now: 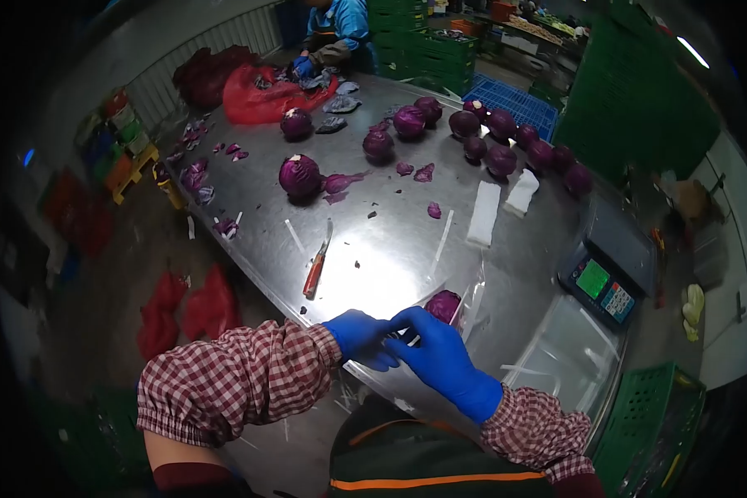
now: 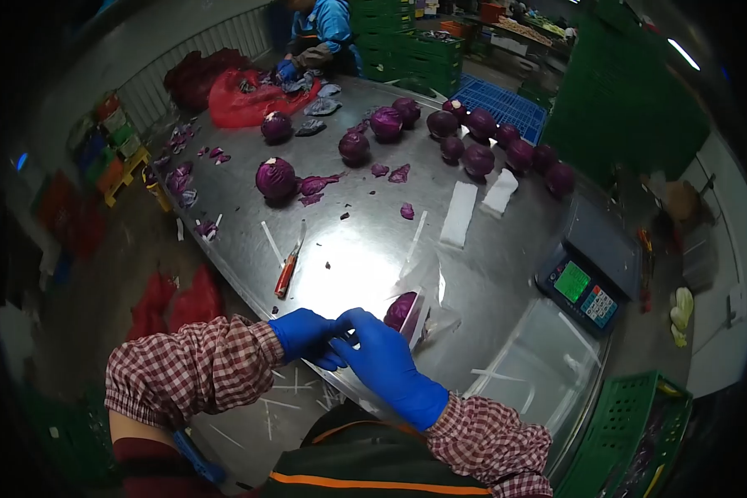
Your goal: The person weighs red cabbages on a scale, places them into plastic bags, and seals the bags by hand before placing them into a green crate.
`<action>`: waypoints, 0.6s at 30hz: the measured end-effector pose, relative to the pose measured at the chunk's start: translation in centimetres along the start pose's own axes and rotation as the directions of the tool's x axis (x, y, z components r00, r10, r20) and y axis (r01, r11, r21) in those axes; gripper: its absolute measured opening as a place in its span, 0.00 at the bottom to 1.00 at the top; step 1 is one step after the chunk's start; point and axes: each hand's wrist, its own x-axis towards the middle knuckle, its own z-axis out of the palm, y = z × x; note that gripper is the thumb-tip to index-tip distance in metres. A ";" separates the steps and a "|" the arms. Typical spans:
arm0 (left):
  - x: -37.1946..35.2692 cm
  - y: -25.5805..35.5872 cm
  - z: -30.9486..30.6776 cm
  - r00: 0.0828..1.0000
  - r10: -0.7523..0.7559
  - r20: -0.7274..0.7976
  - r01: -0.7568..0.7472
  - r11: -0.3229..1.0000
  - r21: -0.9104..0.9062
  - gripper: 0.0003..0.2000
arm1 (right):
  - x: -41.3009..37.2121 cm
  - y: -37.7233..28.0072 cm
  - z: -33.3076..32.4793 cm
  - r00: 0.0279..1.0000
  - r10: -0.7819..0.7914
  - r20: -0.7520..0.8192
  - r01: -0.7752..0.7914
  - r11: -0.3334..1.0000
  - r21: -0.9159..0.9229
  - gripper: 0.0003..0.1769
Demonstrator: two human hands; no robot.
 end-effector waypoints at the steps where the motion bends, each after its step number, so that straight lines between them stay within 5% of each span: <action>1: 0.4 -0.6 0.0 0.999 -0.004 -0.047 -0.002 0.992 -0.130 0.15 | 0.1 0.1 0.4 1.000 0.019 -0.015 -0.020 0.999 -0.029 0.14; 9: -0.2 -0.3 0.1 0.987 -0.125 -0.098 0.070 0.897 -0.437 0.16 | 1.2 0.3 1.5 0.999 0.037 0.022 -0.033 0.987 -0.159 0.15; 11: 0.2 -0.8 -0.1 0.995 -0.070 -0.064 0.039 0.916 -0.400 0.15 | 1.5 -0.3 0.0 0.978 0.155 0.139 -0.162 0.986 0.041 0.15; 13: -0.7 0.6 0.3 0.996 -0.089 -0.028 0.073 0.931 -0.359 0.15 | 0.4 -0.6 -3.6 0.986 0.134 0.098 -0.165 0.842 0.513 0.15; 14: -1.1 1.0 0.6 0.994 -0.108 0.006 0.104 0.939 -0.329 0.15 | -2.0 -4.0 -6.8 0.952 0.281 -0.122 -0.150 0.775 0.614 0.10; 15: -1.1 1.0 0.5 0.994 -0.108 0.003 0.103 0.940 -0.325 0.15 | -6.6 4.8 -12.6 0.842 -0.438 -0.315 0.524 0.802 0.285 0.04; 16: -1.3 1.1 0.5 0.993 -0.116 0.017 0.115 0.936 -0.331 0.15 | -8.3 4.8 -13.7 0.851 -0.424 -0.311 0.509 0.812 0.286 0.04; 18: -1.4 1.6 0.2 0.993 -0.118 0.010 0.116 0.949 -0.294 0.15 | -11.1 1.4 -15.9 0.886 -0.308 -0.347 0.460 0.493 0.738 0.04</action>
